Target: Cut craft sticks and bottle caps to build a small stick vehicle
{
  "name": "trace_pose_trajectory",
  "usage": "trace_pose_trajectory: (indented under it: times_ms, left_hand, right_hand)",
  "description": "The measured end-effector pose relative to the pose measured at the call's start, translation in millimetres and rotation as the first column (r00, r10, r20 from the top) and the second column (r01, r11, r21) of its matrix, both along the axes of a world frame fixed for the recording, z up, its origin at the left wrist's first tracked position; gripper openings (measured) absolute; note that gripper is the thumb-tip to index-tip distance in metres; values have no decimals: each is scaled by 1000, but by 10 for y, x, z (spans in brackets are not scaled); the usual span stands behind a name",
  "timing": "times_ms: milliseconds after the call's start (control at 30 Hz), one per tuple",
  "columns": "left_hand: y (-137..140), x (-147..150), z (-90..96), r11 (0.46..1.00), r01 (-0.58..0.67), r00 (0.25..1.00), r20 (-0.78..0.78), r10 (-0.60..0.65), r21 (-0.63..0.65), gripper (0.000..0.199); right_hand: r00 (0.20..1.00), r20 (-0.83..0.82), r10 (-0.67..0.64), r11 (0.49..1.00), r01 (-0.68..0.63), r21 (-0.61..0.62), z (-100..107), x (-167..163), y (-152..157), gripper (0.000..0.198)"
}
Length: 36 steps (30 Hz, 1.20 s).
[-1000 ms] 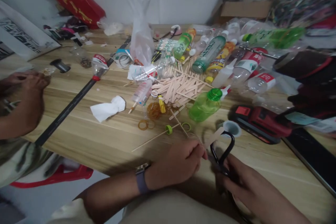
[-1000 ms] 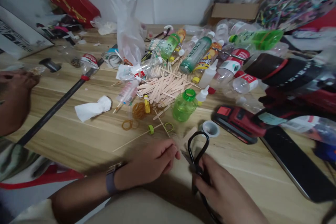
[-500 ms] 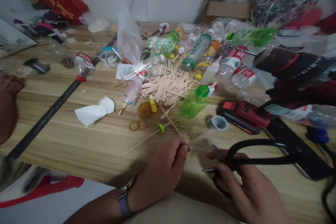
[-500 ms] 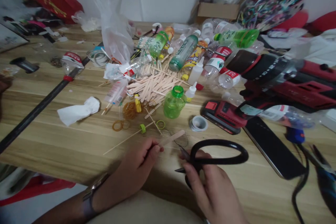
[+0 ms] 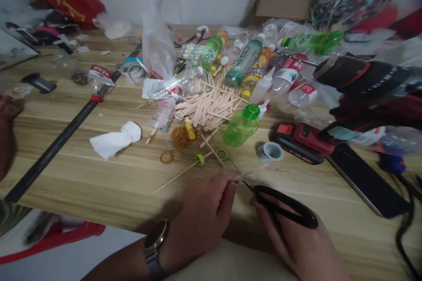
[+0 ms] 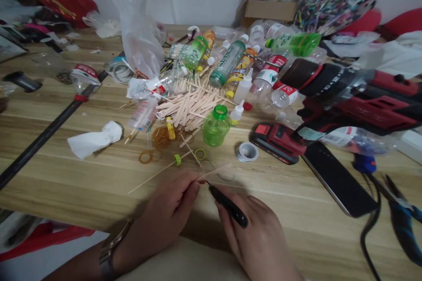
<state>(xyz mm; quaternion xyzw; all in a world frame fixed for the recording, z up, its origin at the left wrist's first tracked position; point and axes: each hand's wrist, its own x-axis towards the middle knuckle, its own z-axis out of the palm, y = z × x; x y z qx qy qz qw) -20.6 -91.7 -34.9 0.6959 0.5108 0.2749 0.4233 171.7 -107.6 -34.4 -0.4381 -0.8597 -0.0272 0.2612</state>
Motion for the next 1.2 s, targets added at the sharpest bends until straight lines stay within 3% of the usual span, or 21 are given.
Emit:
trace_pose_trajectory:
  times_ms: [333, 533, 633, 833, 1000, 1100, 1200]
  left_hand:
    - [-26, 23, 17, 995, 26, 998, 61, -20, -99, 35]
    - [-13, 31, -17, 970, -53, 981, 169, 95, -238, 39]
    - [6, 43, -63, 912, -56, 962, 222, 158, -406, 43]
    - [11, 94, -165, 765, 103, 837, 471, 279, -636, 38]
    - [23, 96, -119, 647, 262, 714, 595, 369, -716, 37]
    - [21, 76, -83, 565, 396, 674, 647, 356, -724, 37]
    - [12, 58, -75, 521, 495, 642, 697, 320, -695, 37]
  right_hand:
    - [1000, 5, -19, 1000, 19, -3, -19, -25, 3, 25]
    - [1000, 20, -15, 1000, 15, 4, -19, -18, -10, 24]
    - [1000, 21, -7, 1000, 7, 0, -13, -14, -17, 24]
    - [1000, 4, -8, 1000, 8, -11, -25, 11, -40, 23]
    - [1000, -7, -9, 1000, 9, -24, -36, 32, -65, 24]
    - [999, -11, -36, 999, 36, -25, -72, 72, -52, 23]
    - [998, -4, -56, 998, 56, -18, -126, 129, -29, 23]
